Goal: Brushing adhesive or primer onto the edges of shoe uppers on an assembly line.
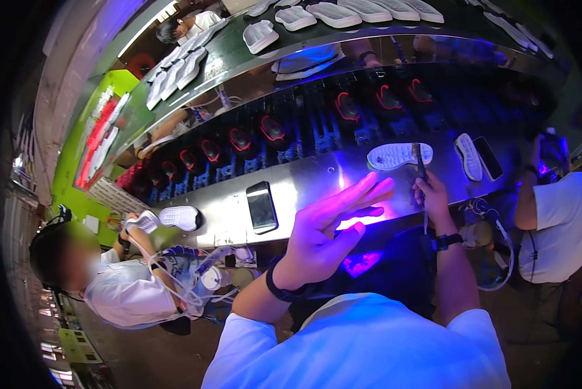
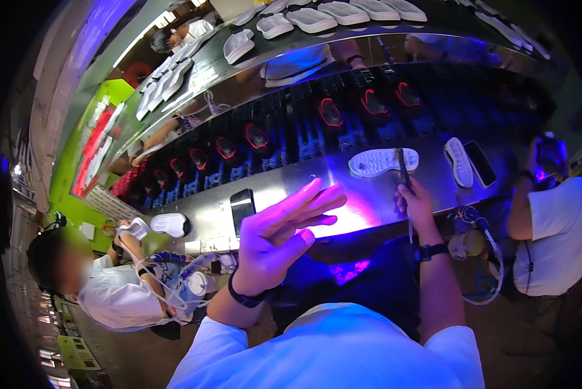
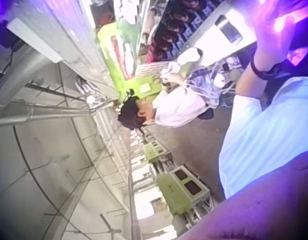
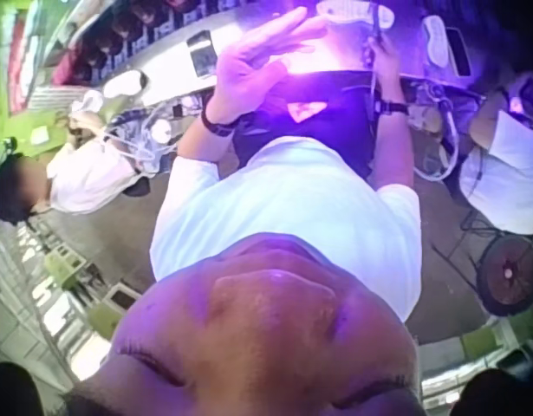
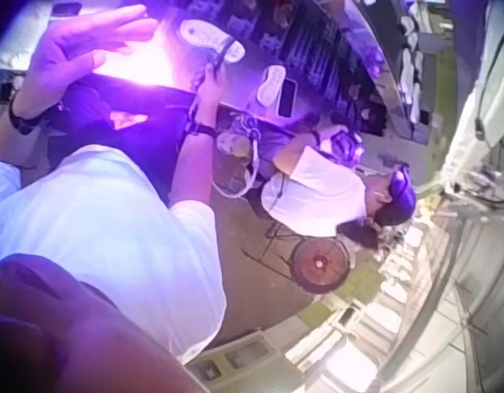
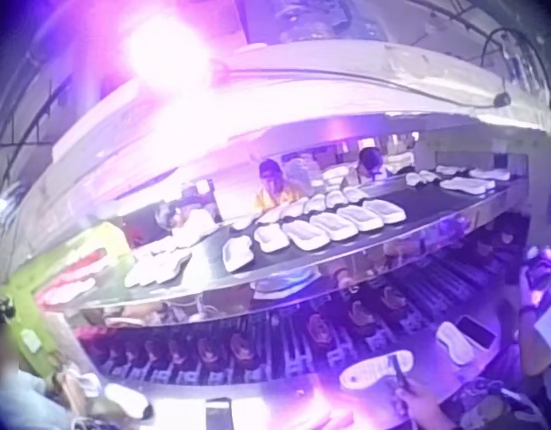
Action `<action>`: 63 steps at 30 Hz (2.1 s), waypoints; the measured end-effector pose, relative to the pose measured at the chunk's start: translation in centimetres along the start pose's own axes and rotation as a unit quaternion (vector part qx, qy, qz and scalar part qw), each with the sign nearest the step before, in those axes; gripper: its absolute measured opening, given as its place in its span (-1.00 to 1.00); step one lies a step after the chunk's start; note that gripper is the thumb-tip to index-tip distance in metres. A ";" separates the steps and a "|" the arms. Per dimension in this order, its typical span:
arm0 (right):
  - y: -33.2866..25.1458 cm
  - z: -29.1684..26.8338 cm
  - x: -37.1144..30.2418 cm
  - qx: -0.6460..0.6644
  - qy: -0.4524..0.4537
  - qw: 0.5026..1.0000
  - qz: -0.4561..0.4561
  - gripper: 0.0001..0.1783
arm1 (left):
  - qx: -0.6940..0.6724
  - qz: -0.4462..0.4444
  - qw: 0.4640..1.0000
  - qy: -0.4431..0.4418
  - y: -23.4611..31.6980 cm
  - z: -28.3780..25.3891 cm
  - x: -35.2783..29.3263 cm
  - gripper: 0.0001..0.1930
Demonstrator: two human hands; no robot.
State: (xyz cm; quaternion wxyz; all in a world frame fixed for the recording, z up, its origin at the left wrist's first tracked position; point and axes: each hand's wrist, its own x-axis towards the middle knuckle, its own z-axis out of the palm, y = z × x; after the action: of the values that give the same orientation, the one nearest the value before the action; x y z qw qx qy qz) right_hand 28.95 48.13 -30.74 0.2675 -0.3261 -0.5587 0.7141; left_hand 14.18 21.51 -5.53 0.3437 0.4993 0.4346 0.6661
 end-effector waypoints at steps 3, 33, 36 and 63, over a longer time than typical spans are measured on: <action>-0.2 0.0 0.2 0.017 0.003 1.000 0.004 -0.62 | 0.008 -0.045 0.998 0.040 -1.0 0.3 1.1 -0.45; -1.3 -0.8 0.3 0.032 -0.041 0.998 0.032 -0.60 | 0.667 -0.301 0.671 0.117 -33.7 -27.5 26.9 -0.41; 0.3 -2.0 0.3 0.029 -0.027 0.998 0.040 -0.59 | 0.550 -0.383 0.736 0.094 -27.9 -22.3 23.4 -0.46; -9.0 -0.2 -10.9 -0.107 0.030 0.991 -0.068 -0.56 | 0.527 0.099 0.843 -0.044 -15.6 -5.6 2.3 -0.18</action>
State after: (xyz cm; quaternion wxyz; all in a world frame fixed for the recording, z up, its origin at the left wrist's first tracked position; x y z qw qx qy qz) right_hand 36.30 42.23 -20.19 0.2952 -0.3355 -0.6445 0.6204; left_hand 8.56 28.23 -19.73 -0.0206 0.6744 0.6527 0.3445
